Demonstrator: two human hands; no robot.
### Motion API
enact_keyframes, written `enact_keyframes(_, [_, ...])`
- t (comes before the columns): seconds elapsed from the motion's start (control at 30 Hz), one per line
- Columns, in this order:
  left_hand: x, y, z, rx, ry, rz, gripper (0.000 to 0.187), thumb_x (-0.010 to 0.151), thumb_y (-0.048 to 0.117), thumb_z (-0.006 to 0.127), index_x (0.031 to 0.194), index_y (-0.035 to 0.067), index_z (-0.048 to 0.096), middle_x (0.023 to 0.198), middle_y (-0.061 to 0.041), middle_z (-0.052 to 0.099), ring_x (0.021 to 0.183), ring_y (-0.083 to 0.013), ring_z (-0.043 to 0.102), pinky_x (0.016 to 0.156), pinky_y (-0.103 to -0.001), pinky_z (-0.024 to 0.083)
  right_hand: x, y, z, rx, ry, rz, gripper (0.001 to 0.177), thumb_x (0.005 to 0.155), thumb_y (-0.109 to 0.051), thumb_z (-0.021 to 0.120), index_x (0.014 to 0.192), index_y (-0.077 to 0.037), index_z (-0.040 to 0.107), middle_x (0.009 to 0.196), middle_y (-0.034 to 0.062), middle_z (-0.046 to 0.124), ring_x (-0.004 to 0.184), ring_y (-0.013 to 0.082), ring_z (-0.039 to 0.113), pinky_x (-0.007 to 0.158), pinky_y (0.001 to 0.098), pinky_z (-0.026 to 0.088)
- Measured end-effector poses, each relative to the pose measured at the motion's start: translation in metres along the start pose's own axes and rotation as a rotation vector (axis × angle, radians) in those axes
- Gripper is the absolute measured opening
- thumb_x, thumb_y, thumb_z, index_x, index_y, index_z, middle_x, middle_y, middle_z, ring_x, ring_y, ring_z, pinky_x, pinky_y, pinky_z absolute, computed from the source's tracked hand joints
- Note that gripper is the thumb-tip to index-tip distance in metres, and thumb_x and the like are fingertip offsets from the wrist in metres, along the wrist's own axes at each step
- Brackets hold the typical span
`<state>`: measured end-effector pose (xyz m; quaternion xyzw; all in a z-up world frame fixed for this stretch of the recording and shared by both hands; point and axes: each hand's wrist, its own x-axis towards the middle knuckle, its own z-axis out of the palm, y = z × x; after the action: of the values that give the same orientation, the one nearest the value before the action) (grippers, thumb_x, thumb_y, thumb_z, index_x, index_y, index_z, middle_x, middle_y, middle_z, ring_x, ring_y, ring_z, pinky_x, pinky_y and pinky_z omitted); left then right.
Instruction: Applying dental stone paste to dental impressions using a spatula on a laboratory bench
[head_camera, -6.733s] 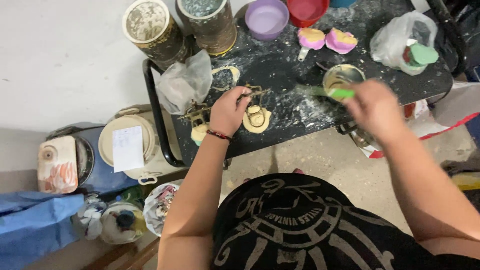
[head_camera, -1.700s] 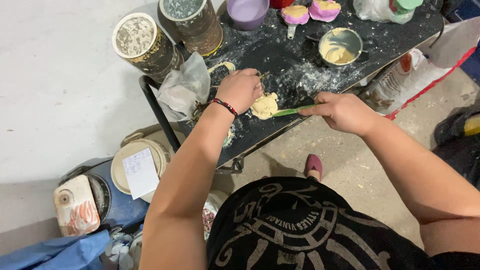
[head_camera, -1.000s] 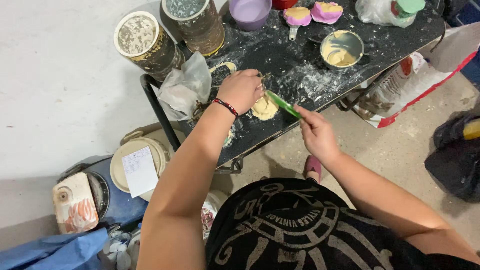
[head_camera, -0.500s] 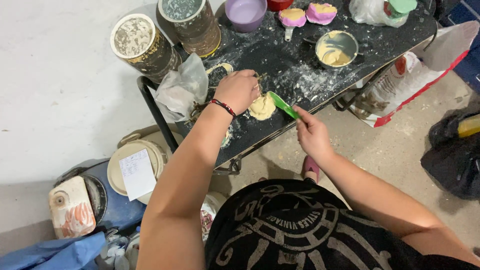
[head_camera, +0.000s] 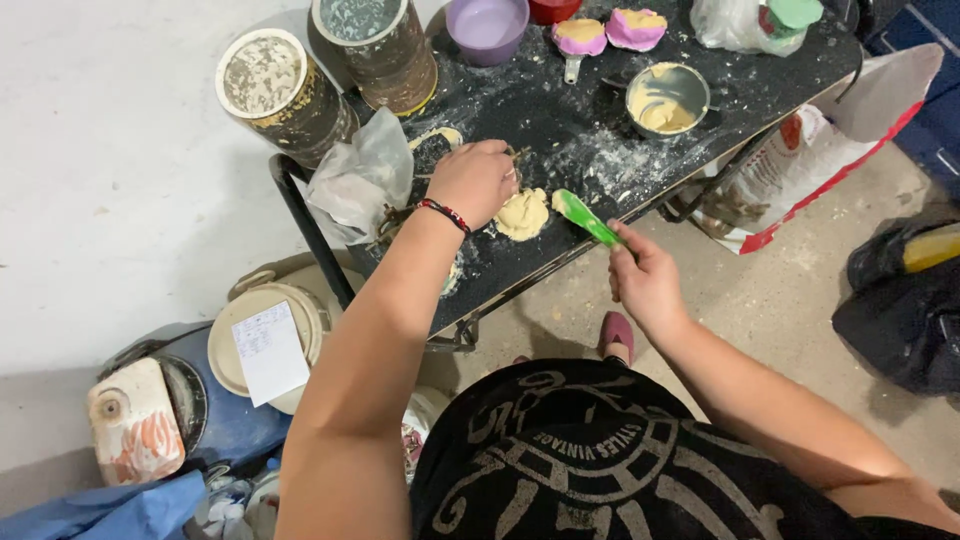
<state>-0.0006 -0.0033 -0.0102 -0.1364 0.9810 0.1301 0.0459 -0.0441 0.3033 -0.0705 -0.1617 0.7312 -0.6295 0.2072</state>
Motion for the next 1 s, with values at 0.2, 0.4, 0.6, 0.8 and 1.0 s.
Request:
enact_keyframes(0.2, [-0.001, 0.000, -0.002, 0.005, 0.014, 0.023, 0.026, 0.097, 0.038, 0.062, 0.111, 0.022, 0.076, 0.150, 0.000, 0.058, 0.135, -0.0370, 0.056, 0.110, -0.057, 0.045, -0.008, 0.018, 0.007, -0.005, -0.030, 0.019, 0.037, 0.103, -0.005, 0.052, 0.139, 0.001, 0.062, 0.065, 0.0079, 0.055, 0.039, 0.0170, 0.057, 0.032, 0.0317, 0.046])
enact_keyframes(0.4, [0.001, -0.001, -0.003, 0.007, 0.000, 0.033, 0.027, 0.098, 0.038, 0.061, 0.113, 0.022, 0.077, 0.150, -0.001, 0.058, 0.135, -0.0375, 0.056, 0.110, -0.056, 0.045, -0.009, -0.030, 0.018, -0.099, -0.053, -0.060, 0.040, 0.104, -0.005, 0.053, 0.142, -0.005, 0.063, 0.067, 0.0071, 0.059, 0.044, 0.0164, 0.061, 0.037, 0.0293, 0.050])
enact_keyframes(0.6, [0.006, -0.006, 0.004, -0.017, 0.017, 0.033, 0.028, 0.099, 0.032, 0.057, 0.116, 0.018, 0.075, 0.146, -0.005, 0.061, 0.129, -0.0403, 0.061, 0.107, -0.058, 0.048, 0.003, -0.029, 0.022, -0.554, -0.104, -0.334, 0.044, 0.097, -0.009, 0.064, 0.138, -0.023, 0.071, 0.119, 0.0092, 0.075, 0.113, 0.0347, 0.070, 0.098, 0.0503, 0.055])
enact_keyframes(0.8, [-0.019, 0.007, -0.046, -0.172, 0.003, -0.036, 0.031, 0.106, 0.031, 0.047, 0.117, 0.011, 0.067, 0.120, -0.016, 0.071, 0.114, -0.0454, 0.067, 0.096, -0.059, 0.052, 0.007, -0.031, 0.020, -0.683, -0.104, -0.421, 0.038, 0.100, -0.016, 0.062, 0.134, -0.026, 0.072, 0.096, 0.0036, 0.072, 0.091, 0.0325, 0.072, 0.081, 0.0468, 0.058])
enact_keyframes(1.0, [-0.022, 0.001, -0.058, -0.319, 0.058, -0.098, 0.031, 0.109, 0.033, 0.045, 0.115, 0.009, 0.062, 0.111, -0.022, 0.072, 0.111, -0.0488, 0.067, 0.090, -0.061, 0.054, 0.012, -0.023, 0.019, -0.761, -0.103, -0.483, 0.036, 0.099, -0.018, 0.062, 0.132, -0.030, 0.073, 0.092, 0.0034, 0.069, 0.090, 0.0347, 0.072, 0.075, 0.0493, 0.059])
